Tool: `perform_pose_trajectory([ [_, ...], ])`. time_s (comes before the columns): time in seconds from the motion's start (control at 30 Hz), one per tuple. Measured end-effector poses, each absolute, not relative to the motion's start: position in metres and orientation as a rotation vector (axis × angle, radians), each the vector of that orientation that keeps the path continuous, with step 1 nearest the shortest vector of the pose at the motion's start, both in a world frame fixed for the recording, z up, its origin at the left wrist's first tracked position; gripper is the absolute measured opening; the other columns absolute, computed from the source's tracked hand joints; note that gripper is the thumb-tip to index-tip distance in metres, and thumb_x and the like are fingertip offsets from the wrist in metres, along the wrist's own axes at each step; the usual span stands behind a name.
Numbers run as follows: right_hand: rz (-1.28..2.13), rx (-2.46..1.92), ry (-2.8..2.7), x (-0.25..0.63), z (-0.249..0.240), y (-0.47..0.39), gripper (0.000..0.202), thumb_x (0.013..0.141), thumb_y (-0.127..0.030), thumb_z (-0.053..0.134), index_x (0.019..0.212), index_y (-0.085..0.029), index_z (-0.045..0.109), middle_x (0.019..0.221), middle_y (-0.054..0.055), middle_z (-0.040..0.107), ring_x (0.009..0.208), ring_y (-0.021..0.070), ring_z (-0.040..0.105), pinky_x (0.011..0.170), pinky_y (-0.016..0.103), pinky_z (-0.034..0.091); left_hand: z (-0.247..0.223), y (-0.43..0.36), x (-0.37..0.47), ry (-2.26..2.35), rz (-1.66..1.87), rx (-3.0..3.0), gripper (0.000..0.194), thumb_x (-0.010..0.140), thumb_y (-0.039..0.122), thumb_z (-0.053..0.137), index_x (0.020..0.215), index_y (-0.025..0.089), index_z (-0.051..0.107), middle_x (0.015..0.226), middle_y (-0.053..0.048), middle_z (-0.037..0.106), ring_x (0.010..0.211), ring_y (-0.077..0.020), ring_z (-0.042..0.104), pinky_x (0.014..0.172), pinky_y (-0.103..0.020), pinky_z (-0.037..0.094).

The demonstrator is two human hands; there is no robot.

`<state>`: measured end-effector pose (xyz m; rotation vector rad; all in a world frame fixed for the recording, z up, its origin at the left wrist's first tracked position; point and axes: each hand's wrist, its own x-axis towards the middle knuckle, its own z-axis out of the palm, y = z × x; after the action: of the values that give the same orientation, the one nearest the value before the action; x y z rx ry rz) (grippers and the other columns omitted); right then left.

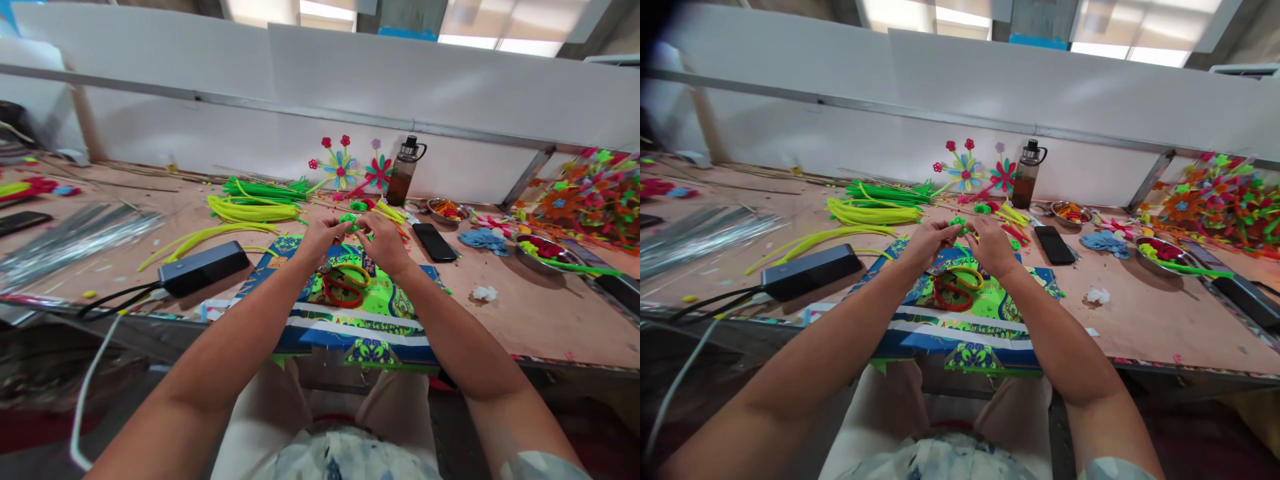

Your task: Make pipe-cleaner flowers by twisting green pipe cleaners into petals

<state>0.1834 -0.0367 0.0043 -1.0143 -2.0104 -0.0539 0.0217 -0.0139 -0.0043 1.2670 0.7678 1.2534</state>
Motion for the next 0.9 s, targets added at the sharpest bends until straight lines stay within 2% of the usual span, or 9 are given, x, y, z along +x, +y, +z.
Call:
perform_pose_trajectory([
  [0.27,0.004,-1.069,-1.988,0.184,0.004,-0.036,0.005,0.082,-0.018,0.062,0.078,-0.018,0.064,0.082,0.006,0.064,0.081,0.0200,0.057,0.076,0.033,0.042,-0.005,-0.016,0.022,0.818,1.299,1.457,0.030,0.066,0.039,0.074,0.058,0.015,0.058,0.049,0.003,0.046,0.046,-0.0067,0.036,0.047,-0.023,0.025],
  [0.43,0.070,-1.087,-1.976,0.184,0.011,-0.039,0.008,0.079,-0.011,0.062,0.076,-0.017,0.065,0.077,0.004,0.064,0.074,0.0171,0.057,0.071,0.030,0.041,-0.007,-0.012,0.021,0.827,1.286,1.488,0.028,0.066,0.039,0.075,0.060,0.015,0.061,0.048,0.003,0.046,0.046,-0.0067,0.036,0.047,-0.023,0.024],
  [0.57,0.055,-1.070,-2.016,0.184,0.011,-0.039,0.009,0.078,-0.008,0.062,0.080,-0.017,0.065,0.080,0.004,0.065,0.076,0.0173,0.057,0.072,0.030,0.042,-0.009,-0.008,0.019,0.814,1.205,1.368,0.032,0.063,0.041,0.077,0.057,0.014,0.059,0.050,0.002,0.048,0.046,-0.0071,0.039,0.046,-0.023,0.026],
  [0.77,-0.037,-1.036,-2.088,0.189,0.009,-0.036,0.009,0.085,-0.015,0.060,0.086,-0.018,0.069,0.088,0.007,0.068,0.087,0.0211,0.059,0.080,0.033,0.043,-0.008,-0.008,0.019,0.776,1.139,1.227,0.034,0.057,0.041,0.082,0.061,0.013,0.063,0.052,0.001,0.047,0.047,-0.0068,0.039,0.045,-0.022,0.026],
  [0.9,-0.070,-1.011,-2.190,0.197,0.011,-0.034,0.015,0.087,-0.014,0.056,0.088,-0.020,0.070,0.089,0.006,0.068,0.090,0.0213,0.060,0.084,0.034,0.044,-0.007,-0.010,0.019,0.801,1.138,1.279,0.035,0.057,0.040,0.082,0.056,0.014,0.059,0.051,0.002,0.046,0.047,-0.0060,0.038,0.045,-0.022,0.025],
])
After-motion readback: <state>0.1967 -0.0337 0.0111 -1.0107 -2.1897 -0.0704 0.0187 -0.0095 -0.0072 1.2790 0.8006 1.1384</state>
